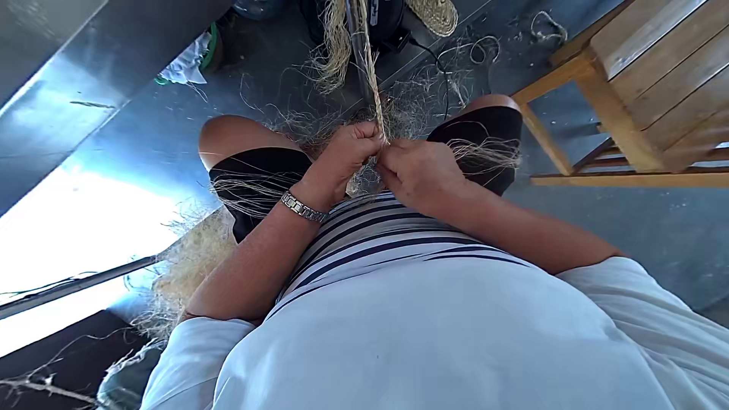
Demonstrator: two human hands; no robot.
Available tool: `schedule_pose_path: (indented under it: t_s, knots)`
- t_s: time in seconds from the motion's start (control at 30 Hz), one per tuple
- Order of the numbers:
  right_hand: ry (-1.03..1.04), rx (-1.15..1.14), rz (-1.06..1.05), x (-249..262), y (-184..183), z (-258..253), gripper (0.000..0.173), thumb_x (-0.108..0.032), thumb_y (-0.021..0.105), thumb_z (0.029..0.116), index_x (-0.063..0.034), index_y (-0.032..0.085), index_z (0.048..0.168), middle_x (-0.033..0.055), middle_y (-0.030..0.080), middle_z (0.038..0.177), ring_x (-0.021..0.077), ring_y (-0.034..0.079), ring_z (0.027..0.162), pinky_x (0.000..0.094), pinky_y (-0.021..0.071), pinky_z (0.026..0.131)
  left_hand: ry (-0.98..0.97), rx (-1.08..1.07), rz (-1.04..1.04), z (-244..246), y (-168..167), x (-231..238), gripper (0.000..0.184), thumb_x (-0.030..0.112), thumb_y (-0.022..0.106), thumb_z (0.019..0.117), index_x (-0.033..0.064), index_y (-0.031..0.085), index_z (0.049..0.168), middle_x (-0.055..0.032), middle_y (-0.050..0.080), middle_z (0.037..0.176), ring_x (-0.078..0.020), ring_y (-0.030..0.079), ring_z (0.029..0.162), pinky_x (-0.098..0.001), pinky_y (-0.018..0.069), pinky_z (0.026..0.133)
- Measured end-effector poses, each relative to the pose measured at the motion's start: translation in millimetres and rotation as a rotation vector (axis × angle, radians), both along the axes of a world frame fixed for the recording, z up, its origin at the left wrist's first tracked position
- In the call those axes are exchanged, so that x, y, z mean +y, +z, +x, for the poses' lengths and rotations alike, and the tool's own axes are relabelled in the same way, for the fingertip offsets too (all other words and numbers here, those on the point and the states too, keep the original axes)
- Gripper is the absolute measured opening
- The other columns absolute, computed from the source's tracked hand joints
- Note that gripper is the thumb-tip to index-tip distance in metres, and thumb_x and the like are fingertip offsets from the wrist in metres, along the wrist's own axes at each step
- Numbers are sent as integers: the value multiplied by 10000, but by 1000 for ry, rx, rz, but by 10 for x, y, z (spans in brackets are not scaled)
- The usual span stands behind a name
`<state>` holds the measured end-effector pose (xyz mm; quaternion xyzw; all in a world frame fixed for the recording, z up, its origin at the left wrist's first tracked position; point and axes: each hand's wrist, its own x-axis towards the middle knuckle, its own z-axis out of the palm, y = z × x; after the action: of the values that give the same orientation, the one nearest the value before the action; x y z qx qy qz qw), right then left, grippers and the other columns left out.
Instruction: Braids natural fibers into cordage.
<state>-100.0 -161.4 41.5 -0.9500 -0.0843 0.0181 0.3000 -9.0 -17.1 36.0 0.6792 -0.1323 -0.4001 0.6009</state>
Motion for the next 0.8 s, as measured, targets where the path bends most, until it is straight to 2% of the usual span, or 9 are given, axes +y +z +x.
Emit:
schedule_pose_path:
  t_s: [0.17,0.3,0.4,0.5,0.57,0.6,0.67,0.73,0.8]
  knots:
    - [0,-132,-15,42,-71,-24,228,-124,558,1003,17,710,911,190,708,902,362,721,827,512,566,659,5,-51,18,-92,98,39,226,109,412,1070,148,543,891,95,544,747,25,537,705,-155,460,694]
    - [38,-104,186,-96,17,-24,282,-228,583,1025,-19,740,920,141,700,875,296,696,853,501,552,741,32,-61,-27,-112,1,29,188,87,449,1057,136,501,883,77,504,737,11,504,675,-157,448,668]
    - [-121,-180,358,-270,6,39,297,-257,593,1024,-25,754,933,112,697,908,214,648,923,423,505,857,42,-105,-30,-94,-5,63,204,85,480,1042,151,503,850,81,502,760,9,500,714,-161,436,704]
    - [-141,75,508,-291,-109,125,296,-297,585,1021,-40,732,1022,65,659,1003,120,622,945,327,520,851,40,-176,-8,-110,-23,51,163,75,491,1032,95,564,889,30,523,906,-15,529,840,-183,457,781]
    - [-159,278,807,-189,-182,146,180,-172,573,1033,-52,673,943,-20,656,907,26,615,853,236,517,810,25,-221,8,-106,-52,45,168,81,478,1037,57,584,908,-17,514,971,-46,547,894,-206,482,815]
    - [-189,379,980,-157,-184,147,197,-118,521,1048,-88,632,889,-50,660,856,16,620,819,223,518,793,22,-223,4,-106,-64,57,177,85,464,1041,63,581,909,-13,525,953,-48,551,881,-212,479,806]
    - [-218,492,1226,-220,-152,124,276,-96,402,1055,-126,608,874,-42,688,851,63,661,848,267,549,812,15,-179,-8,-99,-60,107,181,85,438,1055,119,529,902,49,531,841,-5,535,783,-178,463,743]
    - [-189,467,1303,-453,-123,72,323,-115,356,1034,-177,594,826,-60,679,797,75,667,819,304,562,827,10,-97,-45,-77,-49,172,197,81,420,1055,163,502,896,90,494,772,18,483,697,-141,414,662]
    - [-162,356,1280,-825,-90,-44,342,-124,385,1014,-235,578,755,-116,581,666,44,591,674,307,550,746,9,-37,-86,-47,-77,238,187,92,418,1057,170,517,919,98,510,759,21,488,667,-131,417,626]
